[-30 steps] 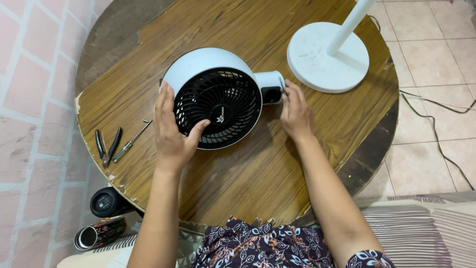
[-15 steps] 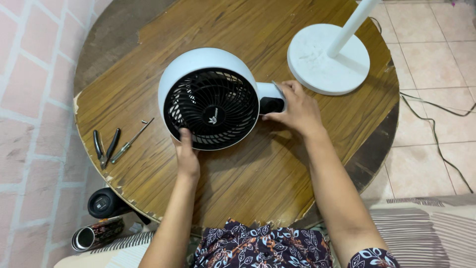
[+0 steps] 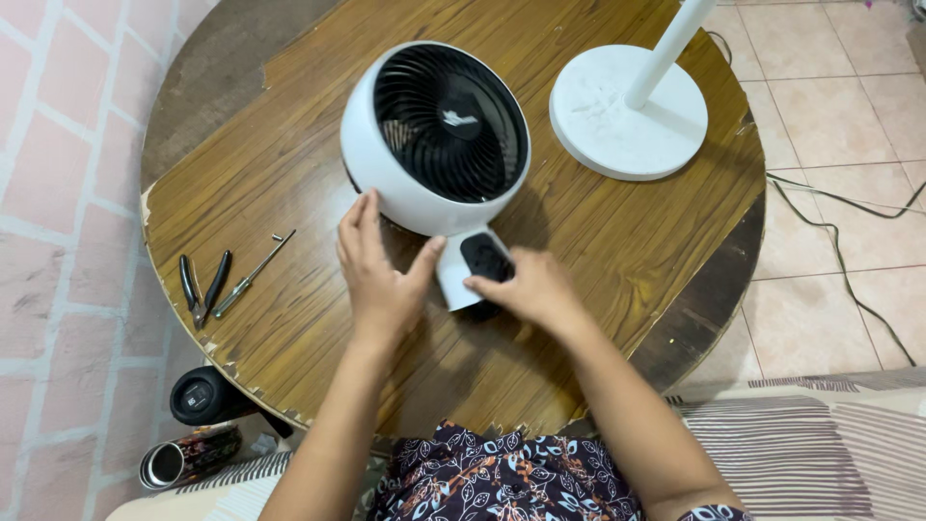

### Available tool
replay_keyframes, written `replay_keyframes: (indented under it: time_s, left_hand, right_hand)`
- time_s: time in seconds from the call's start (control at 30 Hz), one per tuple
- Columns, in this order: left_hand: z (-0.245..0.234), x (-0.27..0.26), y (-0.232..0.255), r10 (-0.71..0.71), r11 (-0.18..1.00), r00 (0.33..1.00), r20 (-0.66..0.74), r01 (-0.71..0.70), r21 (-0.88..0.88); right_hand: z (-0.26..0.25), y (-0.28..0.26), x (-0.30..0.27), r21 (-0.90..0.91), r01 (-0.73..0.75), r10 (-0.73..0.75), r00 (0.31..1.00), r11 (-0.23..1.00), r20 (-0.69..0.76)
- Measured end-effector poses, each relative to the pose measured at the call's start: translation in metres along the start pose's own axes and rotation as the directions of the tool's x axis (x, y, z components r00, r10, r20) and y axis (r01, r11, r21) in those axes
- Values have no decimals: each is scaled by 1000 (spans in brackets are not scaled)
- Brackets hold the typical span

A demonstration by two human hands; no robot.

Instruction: The person disassembles a white pedestal fan on a wooden table. They use a screwdriver to remove screws from the neck and fan head, detach the stand, remove the front grille, and begin opening the motor housing.

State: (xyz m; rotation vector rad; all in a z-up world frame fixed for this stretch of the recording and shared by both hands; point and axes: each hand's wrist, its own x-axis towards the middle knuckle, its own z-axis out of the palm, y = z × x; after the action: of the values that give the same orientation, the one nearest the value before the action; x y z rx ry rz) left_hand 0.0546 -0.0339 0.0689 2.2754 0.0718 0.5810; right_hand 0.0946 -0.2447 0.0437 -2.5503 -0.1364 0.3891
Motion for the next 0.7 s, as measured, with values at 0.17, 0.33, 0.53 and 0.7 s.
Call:
replay_keyframes:
  time_s: [0.17,0.33,0.53,0.7]
  left_hand:
    - [24,0,18,130,991,990,-46,-129,27]
    - [41,-8,30,94,995,995,-15,-94,21]
    - [56,-21,35,166,981,986,-16,-164,101]
    - [58,-22,25,170,972,985,20,-171,160]
  right_hand:
    - [27,0,-23,201,-138,105,981,970,164]
    - [42,10,-37,286,-32,-11,989,958,151]
    - [26,26,-43,276,-116,55,974,954,218]
    - [0,42,-48,391,-259,176,956,883,237]
